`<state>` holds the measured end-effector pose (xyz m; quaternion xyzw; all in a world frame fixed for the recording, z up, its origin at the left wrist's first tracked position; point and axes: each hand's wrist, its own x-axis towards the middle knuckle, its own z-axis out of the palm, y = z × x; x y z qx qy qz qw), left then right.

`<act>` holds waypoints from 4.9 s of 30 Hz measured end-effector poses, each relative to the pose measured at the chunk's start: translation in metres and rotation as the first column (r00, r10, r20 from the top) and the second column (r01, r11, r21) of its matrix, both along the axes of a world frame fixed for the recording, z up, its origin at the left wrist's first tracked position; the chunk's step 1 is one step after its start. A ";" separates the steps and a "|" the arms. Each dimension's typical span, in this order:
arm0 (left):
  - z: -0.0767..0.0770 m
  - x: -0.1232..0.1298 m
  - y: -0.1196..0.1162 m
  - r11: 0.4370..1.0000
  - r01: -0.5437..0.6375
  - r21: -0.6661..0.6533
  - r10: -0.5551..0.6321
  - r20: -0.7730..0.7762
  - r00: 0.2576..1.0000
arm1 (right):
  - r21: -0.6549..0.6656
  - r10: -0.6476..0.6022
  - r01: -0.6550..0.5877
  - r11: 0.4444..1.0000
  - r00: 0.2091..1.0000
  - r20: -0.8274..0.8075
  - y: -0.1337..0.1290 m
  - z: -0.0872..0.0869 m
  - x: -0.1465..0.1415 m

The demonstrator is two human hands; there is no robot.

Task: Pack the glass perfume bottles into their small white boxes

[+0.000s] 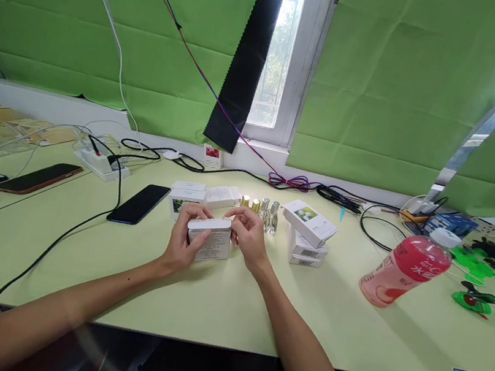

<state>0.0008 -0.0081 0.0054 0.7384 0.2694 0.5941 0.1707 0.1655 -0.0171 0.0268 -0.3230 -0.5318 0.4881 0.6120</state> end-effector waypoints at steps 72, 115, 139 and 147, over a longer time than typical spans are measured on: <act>0.003 -0.005 0.004 0.998 0.020 -0.056 -0.025 -0.092 0.995 | 0.097 -0.022 0.001 0.995 0.976 0.217 0.005 -0.006 0.004; 0.004 -0.004 0.003 0.980 0.052 -0.195 -0.057 -0.018 0.998 | 0.032 0.011 -0.018 0.999 0.980 0.198 0.003 -0.004 0.002; 0.005 -0.005 0.004 0.981 0.063 -0.185 -0.065 -0.008 0.998 | 0.035 -0.004 -0.005 0.999 0.973 0.229 0.004 -0.005 0.002; 0.005 -0.004 0.004 0.976 0.054 -0.209 -0.056 -0.005 0.998 | 0.052 -0.006 -0.006 0.999 0.974 0.225 0.003 -0.004 0.002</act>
